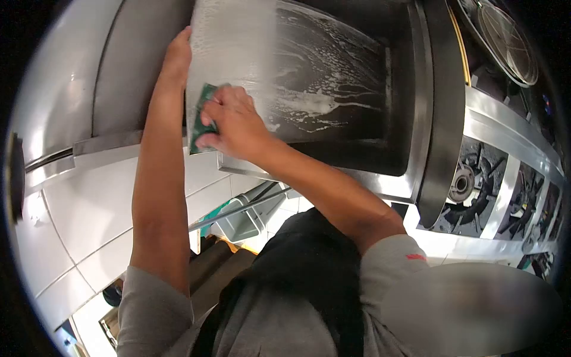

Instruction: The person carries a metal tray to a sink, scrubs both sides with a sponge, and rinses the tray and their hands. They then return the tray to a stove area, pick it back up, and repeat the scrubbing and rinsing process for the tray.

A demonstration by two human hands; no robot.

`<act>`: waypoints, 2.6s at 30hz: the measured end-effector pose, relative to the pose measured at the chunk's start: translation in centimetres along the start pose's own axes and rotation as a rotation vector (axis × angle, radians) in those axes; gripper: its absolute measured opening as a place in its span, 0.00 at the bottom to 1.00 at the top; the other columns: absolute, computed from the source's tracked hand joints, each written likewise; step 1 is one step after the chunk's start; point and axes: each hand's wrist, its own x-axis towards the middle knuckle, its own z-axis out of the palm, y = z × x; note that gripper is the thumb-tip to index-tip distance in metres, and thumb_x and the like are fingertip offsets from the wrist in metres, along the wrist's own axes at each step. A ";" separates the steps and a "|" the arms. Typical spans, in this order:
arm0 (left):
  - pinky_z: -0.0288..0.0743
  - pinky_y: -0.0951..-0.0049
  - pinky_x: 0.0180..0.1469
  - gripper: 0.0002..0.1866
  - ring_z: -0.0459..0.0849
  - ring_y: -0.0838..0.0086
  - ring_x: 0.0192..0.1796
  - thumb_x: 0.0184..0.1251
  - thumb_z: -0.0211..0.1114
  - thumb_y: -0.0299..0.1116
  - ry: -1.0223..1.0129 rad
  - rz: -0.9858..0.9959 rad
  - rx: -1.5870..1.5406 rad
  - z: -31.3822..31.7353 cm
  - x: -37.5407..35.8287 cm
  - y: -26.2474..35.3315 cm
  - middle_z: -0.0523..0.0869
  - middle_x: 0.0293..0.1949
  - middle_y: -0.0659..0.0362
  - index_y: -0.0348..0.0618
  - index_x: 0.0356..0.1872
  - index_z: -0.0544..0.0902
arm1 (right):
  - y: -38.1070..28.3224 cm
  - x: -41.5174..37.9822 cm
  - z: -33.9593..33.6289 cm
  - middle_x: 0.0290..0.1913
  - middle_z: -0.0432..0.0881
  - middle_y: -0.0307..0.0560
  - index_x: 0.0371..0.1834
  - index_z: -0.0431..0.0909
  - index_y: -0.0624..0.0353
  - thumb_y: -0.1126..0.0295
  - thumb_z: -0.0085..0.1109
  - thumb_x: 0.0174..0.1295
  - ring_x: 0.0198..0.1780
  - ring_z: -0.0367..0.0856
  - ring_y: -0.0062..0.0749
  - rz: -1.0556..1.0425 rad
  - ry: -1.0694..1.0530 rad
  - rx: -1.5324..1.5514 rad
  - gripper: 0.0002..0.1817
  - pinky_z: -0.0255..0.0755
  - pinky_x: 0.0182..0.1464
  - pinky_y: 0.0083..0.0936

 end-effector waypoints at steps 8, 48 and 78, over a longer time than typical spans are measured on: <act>0.59 0.66 0.73 0.32 0.69 0.60 0.72 0.79 0.44 0.50 0.014 -0.048 0.113 0.6 -1.7 1.4 0.72 0.70 0.46 0.33 0.70 0.70 | 17.9 -13.7 -12.3 0.46 0.85 0.54 0.43 0.84 0.59 0.53 0.75 0.50 0.53 0.80 0.48 1.052 -0.246 -0.225 0.24 0.74 0.58 0.41; 0.60 0.63 0.72 0.30 0.72 0.54 0.72 0.77 0.46 0.49 0.226 -0.057 0.389 1.2 -3.3 3.4 0.76 0.67 0.43 0.31 0.65 0.76 | 10.2 19.6 1.8 0.56 0.78 0.55 0.53 0.77 0.59 0.75 0.63 0.54 0.63 0.72 0.53 -0.114 0.334 -0.094 0.21 0.60 0.67 0.44; 0.52 0.67 0.77 0.31 0.65 0.63 0.76 0.77 0.51 0.46 0.282 -0.044 0.387 -0.4 -1.9 2.1 0.71 0.73 0.49 0.29 0.70 0.70 | 52.0 -8.2 -18.9 0.41 0.90 0.51 0.38 0.90 0.57 0.65 0.56 0.64 0.41 0.89 0.46 1.004 -0.342 -1.335 0.13 0.82 0.38 0.48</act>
